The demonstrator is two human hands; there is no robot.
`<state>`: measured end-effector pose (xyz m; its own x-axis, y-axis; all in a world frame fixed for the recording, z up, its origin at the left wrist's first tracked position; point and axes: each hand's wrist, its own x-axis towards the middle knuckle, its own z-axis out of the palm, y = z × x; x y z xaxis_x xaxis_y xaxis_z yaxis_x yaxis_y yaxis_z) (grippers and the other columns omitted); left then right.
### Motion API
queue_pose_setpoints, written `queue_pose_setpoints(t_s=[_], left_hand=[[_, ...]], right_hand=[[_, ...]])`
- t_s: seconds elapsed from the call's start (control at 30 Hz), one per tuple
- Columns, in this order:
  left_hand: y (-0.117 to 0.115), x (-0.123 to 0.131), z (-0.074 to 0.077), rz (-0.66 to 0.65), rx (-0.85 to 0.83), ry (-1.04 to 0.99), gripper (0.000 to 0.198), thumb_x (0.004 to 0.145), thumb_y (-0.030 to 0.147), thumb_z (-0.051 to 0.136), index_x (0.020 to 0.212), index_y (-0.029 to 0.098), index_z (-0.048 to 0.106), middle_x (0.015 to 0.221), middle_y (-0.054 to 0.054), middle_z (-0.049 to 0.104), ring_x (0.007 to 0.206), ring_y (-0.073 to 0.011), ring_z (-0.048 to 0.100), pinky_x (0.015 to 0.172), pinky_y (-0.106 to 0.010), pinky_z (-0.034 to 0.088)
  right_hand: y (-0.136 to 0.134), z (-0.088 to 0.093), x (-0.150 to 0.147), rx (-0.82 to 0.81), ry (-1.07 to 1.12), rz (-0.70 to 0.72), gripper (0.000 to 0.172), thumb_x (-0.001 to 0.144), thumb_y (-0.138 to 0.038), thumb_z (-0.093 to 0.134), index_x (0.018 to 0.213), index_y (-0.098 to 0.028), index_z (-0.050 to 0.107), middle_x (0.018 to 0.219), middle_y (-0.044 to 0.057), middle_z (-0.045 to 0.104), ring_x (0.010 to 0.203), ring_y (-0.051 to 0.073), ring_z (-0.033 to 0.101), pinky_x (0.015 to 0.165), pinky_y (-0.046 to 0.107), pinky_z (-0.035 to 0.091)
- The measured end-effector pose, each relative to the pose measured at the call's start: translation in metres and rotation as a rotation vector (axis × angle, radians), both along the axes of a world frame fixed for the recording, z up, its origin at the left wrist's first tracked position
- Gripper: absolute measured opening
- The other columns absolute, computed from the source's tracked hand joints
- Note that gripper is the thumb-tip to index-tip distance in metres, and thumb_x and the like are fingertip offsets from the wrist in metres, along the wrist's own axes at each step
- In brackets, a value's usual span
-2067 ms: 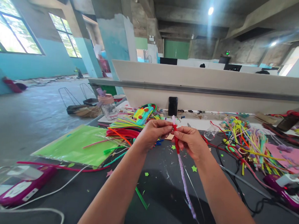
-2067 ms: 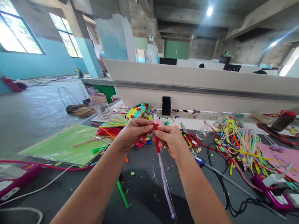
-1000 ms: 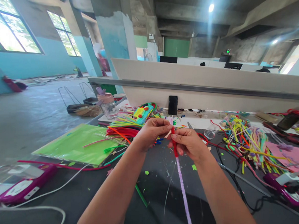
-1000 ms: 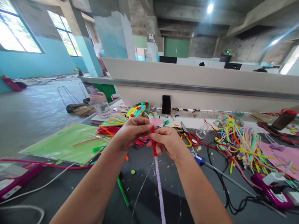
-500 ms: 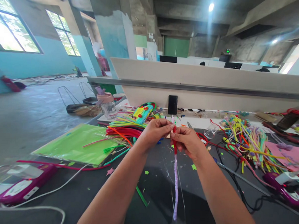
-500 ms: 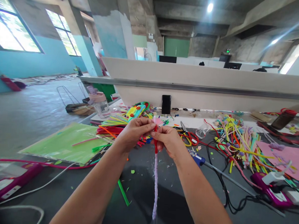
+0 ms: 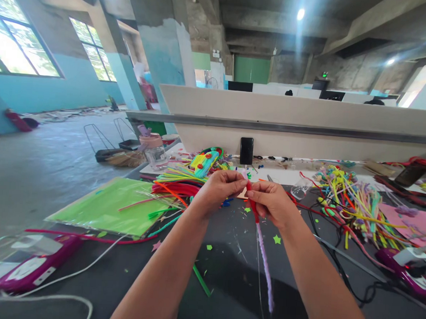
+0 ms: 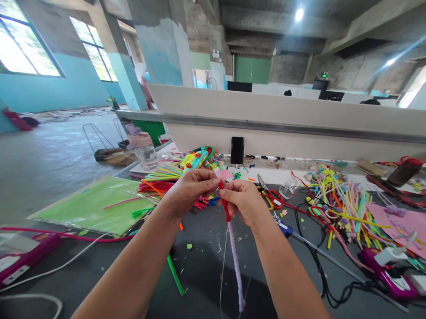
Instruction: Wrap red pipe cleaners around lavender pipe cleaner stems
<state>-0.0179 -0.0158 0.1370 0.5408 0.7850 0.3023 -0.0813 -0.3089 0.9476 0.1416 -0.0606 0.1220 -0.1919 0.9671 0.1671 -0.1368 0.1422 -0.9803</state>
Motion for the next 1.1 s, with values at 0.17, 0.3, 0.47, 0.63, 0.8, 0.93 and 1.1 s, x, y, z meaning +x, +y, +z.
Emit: queue_pose_setpoints(t_s=[0.17,0.3,0.47,0.63,0.8,0.93,1.1], left_hand=[[0.001,0.005,-0.002,0.042,0.005,0.06,0.029,0.075,0.034,0.063,0.059,0.012,0.052,0.049,0.005,0.041,0.046,-0.0045,0.032,0.046,-0.021,0.021],[0.0,0.005,-0.002,0.081,0.008,0.055,0.029,0.074,0.033,0.064,0.057,0.012,0.051,0.049,0.004,0.043,0.046,-0.0045,0.034,0.047,-0.021,0.023],[-0.007,-0.004,0.004,-0.034,-0.024,-0.043,0.023,0.073,0.03,0.065,0.063,0.012,0.056,0.052,0.004,0.045,0.048,-0.0048,0.036,0.047,-0.02,0.025],[-0.008,-0.006,0.004,-0.078,-0.041,-0.081,0.022,0.072,0.03,0.066,0.063,0.012,0.058,0.056,0.002,0.051,0.052,-0.0064,0.044,0.051,-0.02,0.031],[-0.008,-0.002,0.004,-0.024,-0.006,-0.03,0.024,0.073,0.031,0.065,0.061,0.012,0.057,0.051,0.003,0.048,0.048,-0.0053,0.039,0.047,-0.02,0.027],[-0.008,-0.001,0.007,0.04,0.002,0.038,0.023,0.072,0.032,0.065,0.062,0.012,0.058,0.051,0.003,0.048,0.048,-0.0056,0.04,0.047,-0.02,0.028],[-0.009,0.0,0.008,0.119,0.043,0.091,0.025,0.074,0.03,0.063,0.059,0.012,0.055,0.049,0.004,0.045,0.046,-0.0046,0.037,0.046,-0.019,0.026]], right_hand=[[-0.006,0.002,-0.005,0.07,-0.407,-0.299,0.013,0.072,-0.027,0.058,0.064,-0.018,0.055,0.04,-0.006,0.05,0.03,0.009,0.044,0.034,0.02,0.029],[-0.013,0.003,-0.009,0.311,-0.659,-0.536,0.014,0.073,-0.021,0.056,0.059,-0.018,0.054,0.044,-0.003,0.05,0.04,0.009,0.047,0.04,0.02,0.029],[-0.02,0.012,-0.003,0.071,-0.306,-0.062,0.019,0.08,-0.034,0.053,0.073,-0.017,0.057,0.055,-0.001,0.06,0.033,0.005,0.041,0.035,0.018,0.028],[-0.012,0.009,0.005,-0.028,-0.029,0.181,0.022,0.074,-0.035,0.062,0.08,-0.014,0.062,0.07,0.003,0.069,0.031,0.002,0.038,0.032,0.017,0.022],[-0.008,0.005,0.002,-0.012,0.017,0.043,0.016,0.069,-0.03,0.066,0.074,-0.015,0.063,0.058,0.0,0.066,0.029,0.003,0.039,0.03,0.017,0.025],[-0.007,0.003,-0.003,0.031,-0.087,-0.12,0.014,0.07,-0.03,0.064,0.069,-0.017,0.06,0.051,-0.002,0.061,0.029,0.006,0.043,0.029,0.018,0.029],[-0.008,-0.001,-0.017,0.141,-0.317,-0.388,0.008,0.074,-0.024,0.058,0.069,-0.019,0.062,0.044,-0.004,0.054,0.03,0.009,0.048,0.031,0.019,0.031]])
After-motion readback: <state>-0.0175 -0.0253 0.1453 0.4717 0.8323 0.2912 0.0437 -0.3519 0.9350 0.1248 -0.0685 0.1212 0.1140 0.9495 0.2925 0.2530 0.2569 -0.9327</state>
